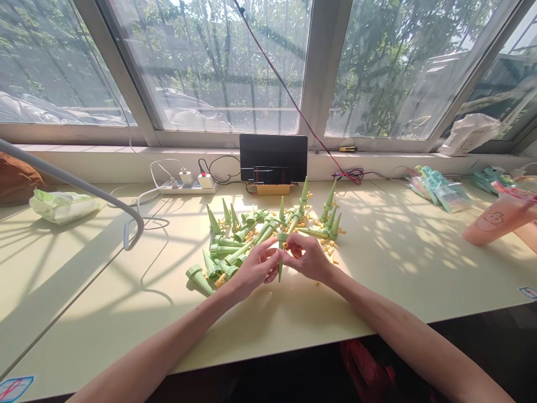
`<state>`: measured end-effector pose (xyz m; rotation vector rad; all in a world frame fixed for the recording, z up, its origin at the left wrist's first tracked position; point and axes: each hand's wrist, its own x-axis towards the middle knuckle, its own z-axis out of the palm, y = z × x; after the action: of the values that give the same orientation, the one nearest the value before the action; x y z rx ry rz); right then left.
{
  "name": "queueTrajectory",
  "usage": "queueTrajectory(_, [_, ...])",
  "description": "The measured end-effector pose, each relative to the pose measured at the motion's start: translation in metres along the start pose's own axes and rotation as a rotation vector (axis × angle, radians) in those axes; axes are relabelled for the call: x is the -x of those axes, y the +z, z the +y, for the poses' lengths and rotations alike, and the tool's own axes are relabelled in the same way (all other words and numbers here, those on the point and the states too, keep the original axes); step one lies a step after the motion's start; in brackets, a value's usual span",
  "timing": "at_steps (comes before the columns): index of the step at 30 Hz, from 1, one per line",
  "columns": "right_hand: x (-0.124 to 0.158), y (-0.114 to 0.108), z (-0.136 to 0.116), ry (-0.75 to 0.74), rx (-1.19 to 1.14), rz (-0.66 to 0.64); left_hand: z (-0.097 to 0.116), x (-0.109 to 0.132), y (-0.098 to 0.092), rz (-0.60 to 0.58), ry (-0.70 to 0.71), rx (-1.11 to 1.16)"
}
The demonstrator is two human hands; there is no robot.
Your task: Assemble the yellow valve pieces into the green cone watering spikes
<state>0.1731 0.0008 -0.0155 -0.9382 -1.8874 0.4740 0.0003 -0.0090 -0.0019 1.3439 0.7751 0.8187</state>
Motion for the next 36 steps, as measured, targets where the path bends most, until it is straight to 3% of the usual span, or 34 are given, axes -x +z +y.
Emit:
queueTrajectory(5, [-0.004, -0.005, -0.001, 0.014, 0.008, 0.044, 0.006, 0.002, 0.004, 0.163, 0.07, -0.174])
queueTrajectory(9, [-0.011, -0.015, 0.002, 0.057, 0.066, 0.222, 0.006, 0.003, 0.004, 0.251, 0.176, -0.389])
queueTrajectory(13, [-0.016, -0.022, 0.006, 0.09, 0.155, 0.312, -0.001, 0.004, 0.003, 0.292, 0.296, -0.706])
queueTrajectory(16, [-0.017, -0.024, 0.009, 0.099, 0.199, 0.298, -0.006, 0.004, 0.002, 0.286, 0.295, -0.816])
queueTrajectory(22, [-0.015, -0.022, 0.014, 0.082, 0.232, 0.086, -0.017, 0.002, -0.006, 0.24, 0.195, -0.866])
queueTrajectory(28, [-0.016, -0.023, 0.016, 0.084, 0.223, 0.05, -0.021, 0.001, -0.007, 0.263, 0.186, -0.911])
queueTrajectory(33, [-0.016, -0.024, 0.016, 0.089, 0.211, 0.071, -0.012, 0.004, 0.0, 0.24, 0.28, -0.93])
queueTrajectory(36, [-0.016, -0.023, 0.015, 0.088, 0.208, 0.091, -0.008, 0.01, 0.006, 0.08, 0.429, -0.967])
